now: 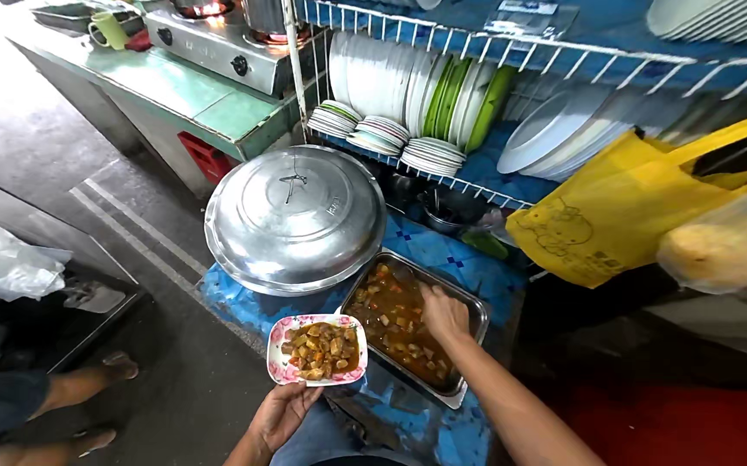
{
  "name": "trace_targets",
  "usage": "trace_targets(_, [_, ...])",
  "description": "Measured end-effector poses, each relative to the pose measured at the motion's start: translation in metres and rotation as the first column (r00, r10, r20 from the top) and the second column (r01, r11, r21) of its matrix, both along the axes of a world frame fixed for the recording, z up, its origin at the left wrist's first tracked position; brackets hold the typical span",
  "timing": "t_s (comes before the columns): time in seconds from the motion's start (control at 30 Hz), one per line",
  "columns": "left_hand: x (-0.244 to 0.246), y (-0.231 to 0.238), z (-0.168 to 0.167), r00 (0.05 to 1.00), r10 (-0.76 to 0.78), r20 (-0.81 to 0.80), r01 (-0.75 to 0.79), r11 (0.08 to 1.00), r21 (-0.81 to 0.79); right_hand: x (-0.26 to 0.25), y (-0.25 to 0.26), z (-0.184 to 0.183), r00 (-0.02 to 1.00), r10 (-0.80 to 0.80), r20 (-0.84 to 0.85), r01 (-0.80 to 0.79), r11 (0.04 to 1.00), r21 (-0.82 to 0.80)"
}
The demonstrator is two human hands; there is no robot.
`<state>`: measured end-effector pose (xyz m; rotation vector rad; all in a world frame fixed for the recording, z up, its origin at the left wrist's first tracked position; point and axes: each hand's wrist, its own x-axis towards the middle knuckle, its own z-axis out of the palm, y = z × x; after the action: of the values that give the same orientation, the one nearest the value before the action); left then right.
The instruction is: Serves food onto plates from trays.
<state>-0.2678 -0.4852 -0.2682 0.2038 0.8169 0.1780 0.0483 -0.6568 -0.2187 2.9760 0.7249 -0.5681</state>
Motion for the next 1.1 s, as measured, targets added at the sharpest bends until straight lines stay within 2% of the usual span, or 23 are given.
trace_targets(0.07, [-0.010,0.003,0.001,1.000,0.030,0.006,-0.030,0.999,0.022,0.010,0.009,-0.015,0.997,0.026,0.074,-0.027,1.000,0.014])
trace_targets(0.13, [-0.022,0.006,0.002,0.998,0.060,-0.006,-0.060,0.998,0.032,0.016,0.015,-0.026,0.997,0.027,0.074,-0.031,0.998,0.055])
trace_targets(0.3, [-0.048,0.012,0.006,0.989,0.148,-0.028,-0.146,0.988,0.044,0.002,0.013,-0.038,0.996,0.071,-0.056,-0.063,0.989,0.137])
trace_targets(0.53, [-0.065,0.024,0.005,0.978,0.191,-0.084,-0.182,0.977,0.111,-0.052,-0.012,-0.049,0.959,0.193,-0.207,-0.132,0.952,0.276])
trace_targets(0.7, [-0.056,0.032,-0.006,0.974,0.190,-0.121,-0.174,0.976,0.132,-0.081,-0.025,-0.070,0.942,0.149,-0.301,-0.005,0.903,0.430])
trace_targets(0.83, [-0.044,0.030,-0.007,0.975,0.195,-0.104,-0.185,0.977,0.104,-0.084,-0.023,-0.067,0.920,0.087,-0.381,0.071,0.921,0.383])
trace_targets(1.1, [-0.037,0.030,0.006,0.983,0.165,-0.078,-0.158,0.984,0.087,-0.084,-0.016,-0.064,0.859,0.014,-0.512,0.234,0.878,0.418])
